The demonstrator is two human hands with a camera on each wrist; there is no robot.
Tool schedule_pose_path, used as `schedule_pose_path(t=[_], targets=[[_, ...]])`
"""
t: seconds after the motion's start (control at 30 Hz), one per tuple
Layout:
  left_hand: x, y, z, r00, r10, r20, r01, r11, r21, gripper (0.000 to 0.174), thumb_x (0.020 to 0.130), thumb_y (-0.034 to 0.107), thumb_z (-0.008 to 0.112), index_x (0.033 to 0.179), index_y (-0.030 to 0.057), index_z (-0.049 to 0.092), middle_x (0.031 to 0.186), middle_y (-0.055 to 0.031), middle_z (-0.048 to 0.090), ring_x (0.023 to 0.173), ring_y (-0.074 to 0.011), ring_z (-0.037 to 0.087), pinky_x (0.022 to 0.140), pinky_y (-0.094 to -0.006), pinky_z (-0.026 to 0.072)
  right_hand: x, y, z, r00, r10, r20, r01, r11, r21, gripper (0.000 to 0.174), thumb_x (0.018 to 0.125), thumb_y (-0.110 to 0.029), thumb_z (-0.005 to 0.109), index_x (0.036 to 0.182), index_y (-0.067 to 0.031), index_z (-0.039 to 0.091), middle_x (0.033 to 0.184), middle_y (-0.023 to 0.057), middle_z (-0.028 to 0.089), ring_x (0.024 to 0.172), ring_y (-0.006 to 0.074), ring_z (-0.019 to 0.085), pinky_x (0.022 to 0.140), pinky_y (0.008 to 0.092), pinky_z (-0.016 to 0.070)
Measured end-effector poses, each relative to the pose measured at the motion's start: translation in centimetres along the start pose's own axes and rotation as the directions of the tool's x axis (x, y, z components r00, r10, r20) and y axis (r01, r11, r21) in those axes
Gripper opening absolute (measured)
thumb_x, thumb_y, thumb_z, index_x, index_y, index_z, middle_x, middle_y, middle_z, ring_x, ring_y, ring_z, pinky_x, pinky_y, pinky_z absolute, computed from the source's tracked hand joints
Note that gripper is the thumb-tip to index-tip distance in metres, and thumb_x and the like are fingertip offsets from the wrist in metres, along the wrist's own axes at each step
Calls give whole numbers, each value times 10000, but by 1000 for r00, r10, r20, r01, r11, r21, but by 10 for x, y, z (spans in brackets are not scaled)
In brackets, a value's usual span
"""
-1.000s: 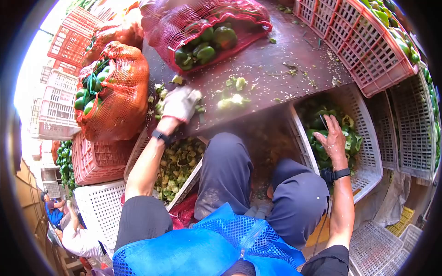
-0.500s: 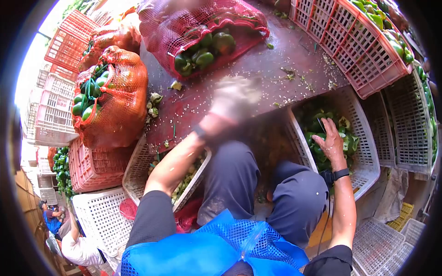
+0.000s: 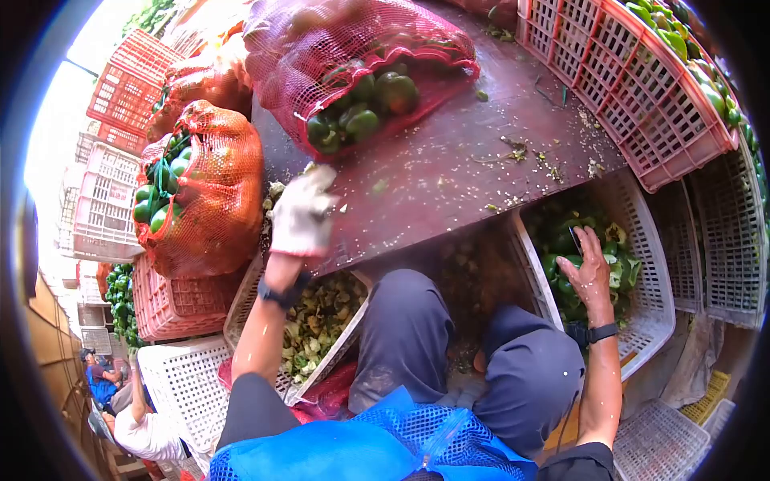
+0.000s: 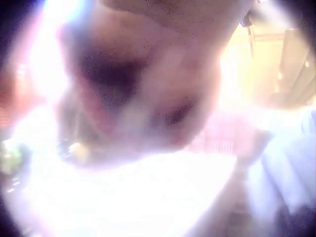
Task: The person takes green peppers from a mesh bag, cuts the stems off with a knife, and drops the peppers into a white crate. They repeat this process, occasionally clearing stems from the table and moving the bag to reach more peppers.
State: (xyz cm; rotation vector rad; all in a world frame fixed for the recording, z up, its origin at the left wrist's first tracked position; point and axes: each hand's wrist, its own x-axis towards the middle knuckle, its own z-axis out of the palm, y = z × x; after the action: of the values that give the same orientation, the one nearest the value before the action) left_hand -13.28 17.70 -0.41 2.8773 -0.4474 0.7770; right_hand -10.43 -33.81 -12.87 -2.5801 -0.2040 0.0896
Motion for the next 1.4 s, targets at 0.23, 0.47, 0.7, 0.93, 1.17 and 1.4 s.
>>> schedule_pose_path(t=[0.23,0.47,0.7,0.93,1.17,1.4], targets=[[145,-40,54,750,-606,265,471,771,428,341,828,279,608,1048,58,746,1010,-202,731,949,-356,711,848,-475,557,-6,5,-2,1000,-20,0,20,1000,4,717,793,-211,798,1434,-99,497,1507,206,453,1341,390,494,1083,422,449],[144,-119,80,812,-403,422,204,874,442,252,796,199,610,938,52,758,969,-219,726,922,-363,715,803,-473,565,17,-13,-22,990,-109,-87,87,970,-226,673,777,-268,830,1350,-26,573,1405,218,551,1250,378,575,1002,425,513],[168,-59,104,867,-293,404,188,941,281,231,815,166,580,890,36,756,897,-199,726,851,-339,719,742,-434,573,98,-145,-39,904,-417,-97,428,885,182,927,727,-397,878,1482,-68,452,1468,206,491,1243,368,583,961,422,549],[132,-18,142,992,126,-3,-126,992,22,159,767,173,600,792,90,734,818,-133,702,820,-300,685,767,-423,544,182,-230,23,925,-381,-9,380,924,-33,1111,714,-566,834,1581,-163,267,1576,248,304,1301,440,519,1037,496,493],[132,-97,99,950,-270,159,194,905,379,230,815,139,561,891,65,765,924,-154,725,886,-344,698,852,-417,558,195,-191,7,883,-374,-282,393,920,10,815,788,-471,816,1417,-36,534,1305,185,617,935,269,691,889,396,551],[150,-114,111,898,-188,398,0,904,427,233,820,195,568,836,49,749,942,-216,721,932,-353,689,871,-439,528,187,-115,-45,859,-261,-440,14,871,-490,559,833,-379,774,1281,-79,625,1354,146,574,1190,360,566,972,448,516]])
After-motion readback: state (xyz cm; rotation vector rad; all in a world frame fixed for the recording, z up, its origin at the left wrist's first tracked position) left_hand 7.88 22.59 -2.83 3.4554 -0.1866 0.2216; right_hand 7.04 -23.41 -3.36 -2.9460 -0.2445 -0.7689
